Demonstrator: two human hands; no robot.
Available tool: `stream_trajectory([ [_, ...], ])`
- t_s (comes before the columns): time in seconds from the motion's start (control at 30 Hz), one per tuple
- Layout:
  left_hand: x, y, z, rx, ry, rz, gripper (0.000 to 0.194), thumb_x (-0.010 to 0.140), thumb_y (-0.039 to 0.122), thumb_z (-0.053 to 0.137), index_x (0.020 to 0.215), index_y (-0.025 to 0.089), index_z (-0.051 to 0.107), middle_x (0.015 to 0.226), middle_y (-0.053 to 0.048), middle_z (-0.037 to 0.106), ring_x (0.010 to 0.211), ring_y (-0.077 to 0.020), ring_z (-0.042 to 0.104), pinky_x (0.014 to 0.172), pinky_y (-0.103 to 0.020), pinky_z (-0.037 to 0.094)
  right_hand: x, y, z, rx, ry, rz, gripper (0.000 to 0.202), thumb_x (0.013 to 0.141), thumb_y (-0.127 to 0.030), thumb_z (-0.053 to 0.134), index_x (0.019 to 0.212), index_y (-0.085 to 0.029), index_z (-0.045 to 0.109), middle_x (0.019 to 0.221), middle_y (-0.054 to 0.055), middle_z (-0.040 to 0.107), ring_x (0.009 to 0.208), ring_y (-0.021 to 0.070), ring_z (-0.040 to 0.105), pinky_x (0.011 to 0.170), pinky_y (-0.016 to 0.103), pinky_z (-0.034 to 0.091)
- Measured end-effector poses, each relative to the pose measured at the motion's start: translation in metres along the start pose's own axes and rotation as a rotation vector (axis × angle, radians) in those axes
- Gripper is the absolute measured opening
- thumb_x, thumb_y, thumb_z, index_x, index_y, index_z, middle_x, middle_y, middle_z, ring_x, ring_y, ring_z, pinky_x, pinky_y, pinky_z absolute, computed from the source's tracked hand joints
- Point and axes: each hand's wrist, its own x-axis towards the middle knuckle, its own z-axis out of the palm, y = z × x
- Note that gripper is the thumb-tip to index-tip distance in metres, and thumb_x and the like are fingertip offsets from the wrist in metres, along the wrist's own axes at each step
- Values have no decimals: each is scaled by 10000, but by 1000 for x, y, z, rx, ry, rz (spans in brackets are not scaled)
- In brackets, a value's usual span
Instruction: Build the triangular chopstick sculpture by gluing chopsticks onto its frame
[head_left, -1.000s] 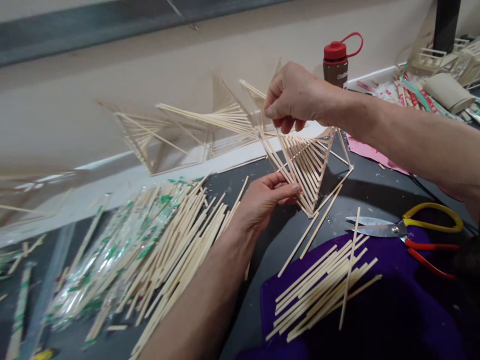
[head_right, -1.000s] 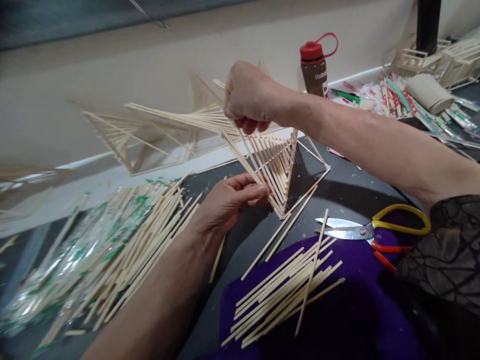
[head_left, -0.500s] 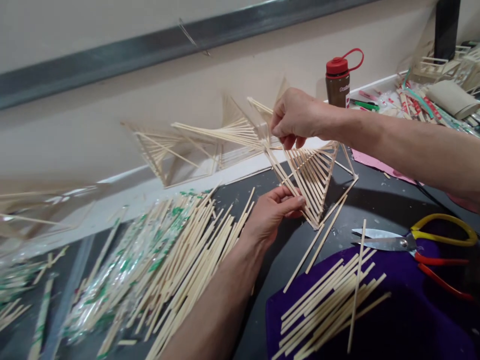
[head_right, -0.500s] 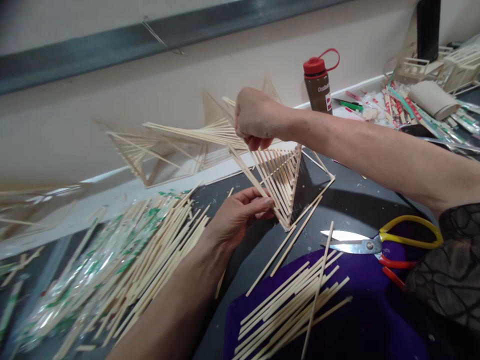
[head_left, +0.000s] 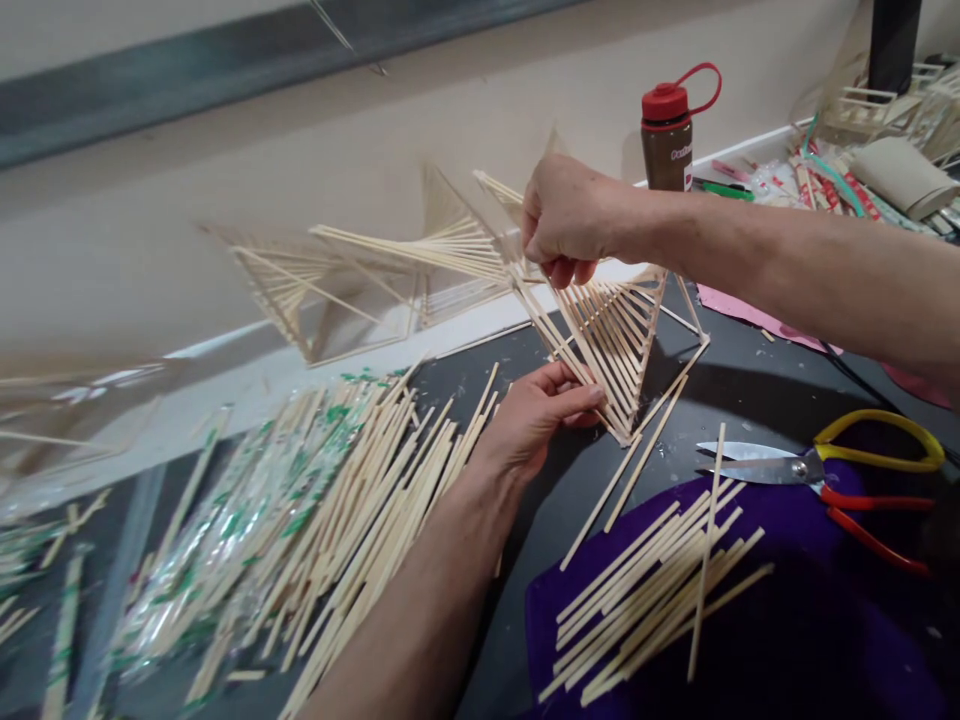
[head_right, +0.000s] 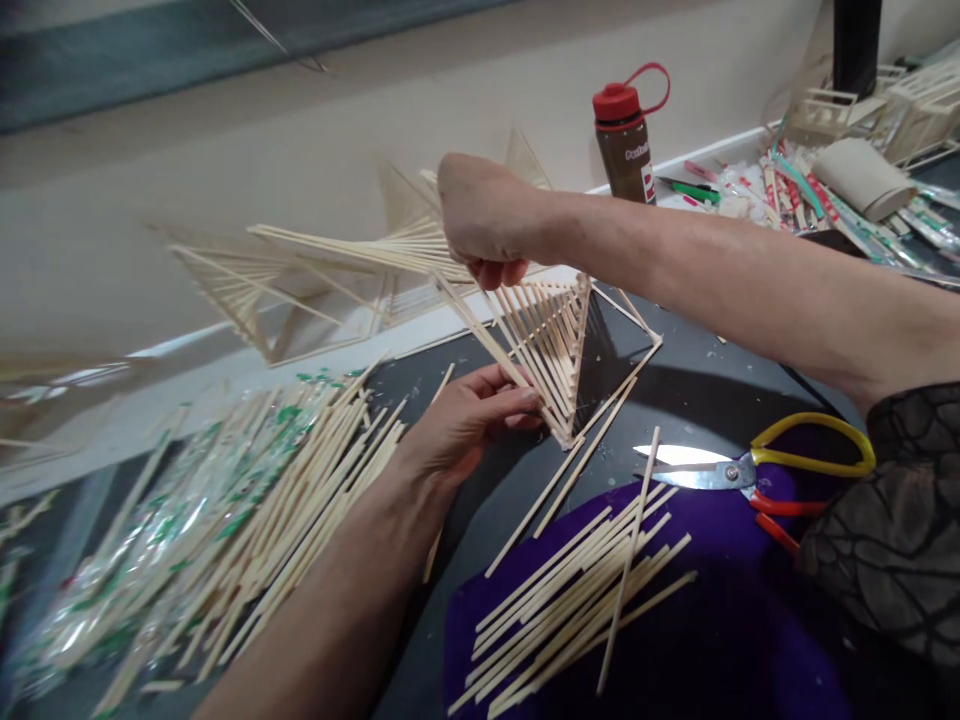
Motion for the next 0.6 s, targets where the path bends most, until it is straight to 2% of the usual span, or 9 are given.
stream_trajectory([
  [0.13,2,-3,-1,-11,-2,-19,283,468,227,866,678,140,697,666,-34,694,553,-121,589,503,-234,428,5,3,3,-30,-21,1,285,650,0,587,420,-163,545,332,-48,526,336,70,533,372,165,427],
  [0.27,2,-6,-2,-7,-16,-13,274,494,227,855,703,144,698,685,-26,694,549,-118,583,502,-236,427,20,19,6,61,-104,-124,240,636,-68,634,436,-173,553,324,-56,518,377,74,576,367,120,420],
  [0.4,2,-7,-3,-8,-41,3,269,510,227,851,714,144,696,696,-27,696,551,-116,580,499,-232,427,31,28,10,133,-94,-181,257,571,-80,714,392,-175,556,303,-32,482,368,115,580,383,184,477],
  [0.5,1,-7,-3,-5,-38,12,267,507,232,856,693,143,686,678,-27,692,551,-115,581,507,-237,433,27,23,11,114,-79,-149,269,542,-19,708,380,-171,557,301,-23,475,392,136,595,399,219,488],
  [0.6,1,-7,-3,-9,-37,23,268,507,229,860,685,138,681,671,-24,688,537,-107,569,508,-238,436,13,11,9,35,-46,-13,257,588,7,654,420,-163,560,321,-30,505,400,126,581,391,215,458],
])
